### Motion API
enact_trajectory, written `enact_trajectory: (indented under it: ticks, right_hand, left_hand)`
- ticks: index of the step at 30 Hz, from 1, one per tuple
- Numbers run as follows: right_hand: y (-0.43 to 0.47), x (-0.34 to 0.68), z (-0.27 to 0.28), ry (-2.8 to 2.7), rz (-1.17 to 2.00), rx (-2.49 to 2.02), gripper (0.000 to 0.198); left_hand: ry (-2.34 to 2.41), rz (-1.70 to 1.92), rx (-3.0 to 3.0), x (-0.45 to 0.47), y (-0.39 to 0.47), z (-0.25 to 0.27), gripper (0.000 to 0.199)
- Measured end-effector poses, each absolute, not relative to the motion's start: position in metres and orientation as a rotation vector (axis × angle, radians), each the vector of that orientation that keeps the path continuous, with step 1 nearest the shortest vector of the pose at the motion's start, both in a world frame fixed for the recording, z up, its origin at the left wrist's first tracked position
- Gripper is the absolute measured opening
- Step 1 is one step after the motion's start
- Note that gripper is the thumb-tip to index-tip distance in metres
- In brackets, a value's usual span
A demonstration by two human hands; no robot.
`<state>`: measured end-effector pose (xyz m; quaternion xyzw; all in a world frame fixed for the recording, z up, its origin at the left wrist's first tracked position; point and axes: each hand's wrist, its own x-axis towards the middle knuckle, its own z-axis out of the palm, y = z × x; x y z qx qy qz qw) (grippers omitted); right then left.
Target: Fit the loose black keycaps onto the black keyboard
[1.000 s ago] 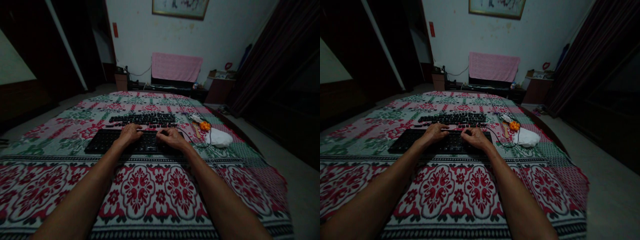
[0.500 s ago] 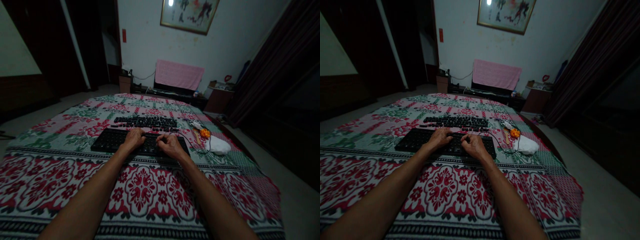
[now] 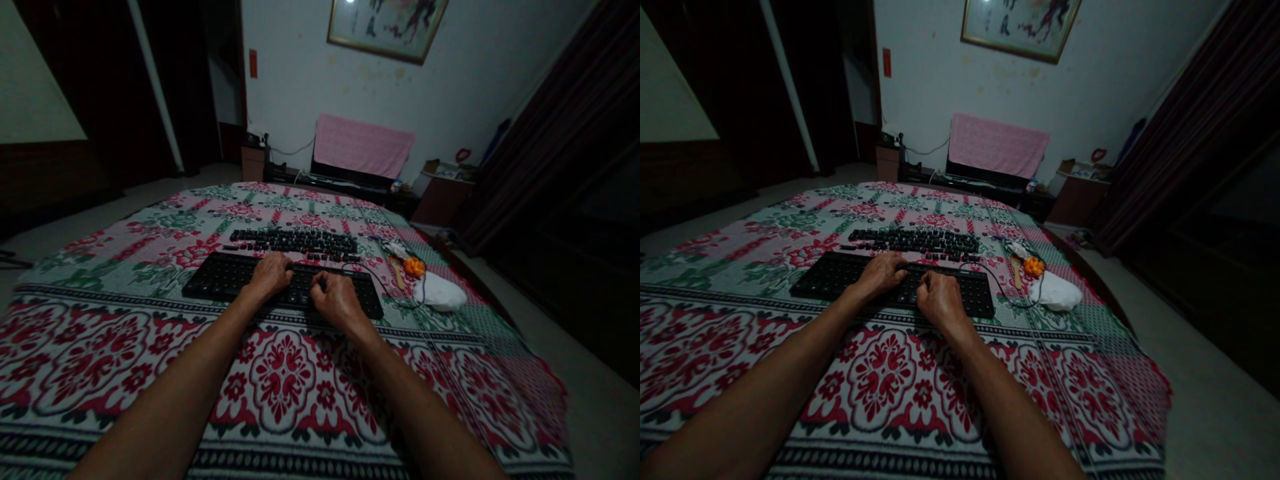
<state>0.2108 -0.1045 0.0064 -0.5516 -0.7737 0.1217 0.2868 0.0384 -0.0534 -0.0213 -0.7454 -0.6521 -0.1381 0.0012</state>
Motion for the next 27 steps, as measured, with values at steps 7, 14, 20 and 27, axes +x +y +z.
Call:
enact_trajectory:
  ticks: [7, 14, 20, 27]
  right_hand:
    - [-0.105, 0.207, 0.004, -1.974, 0.361, -1.494, 0.021]
    - [-0.104, 0.21, -0.005, -1.892, 0.418, -1.443, 0.02]
    - [-0.115, 0.203, -0.01, -1.966, 0.284, -1.383, 0.021]
    - [-0.088, 0.217, -0.008, -1.908, 0.627, -1.436, 0.012]
  left_hand:
    - [-2.006, -0.459, -2.373, 0.039, -0.053, -0.023, 0.033]
    - [-1.969, -0.448, -2.351, 0.041, -0.055, -0.023, 0.034]
    - [-1.918, -0.452, -2.36, 0.041, -0.055, -0.025, 0.034]
    - [-1.942, -0.46, -2.386, 0.041, -0.058, -0.021, 0.033]
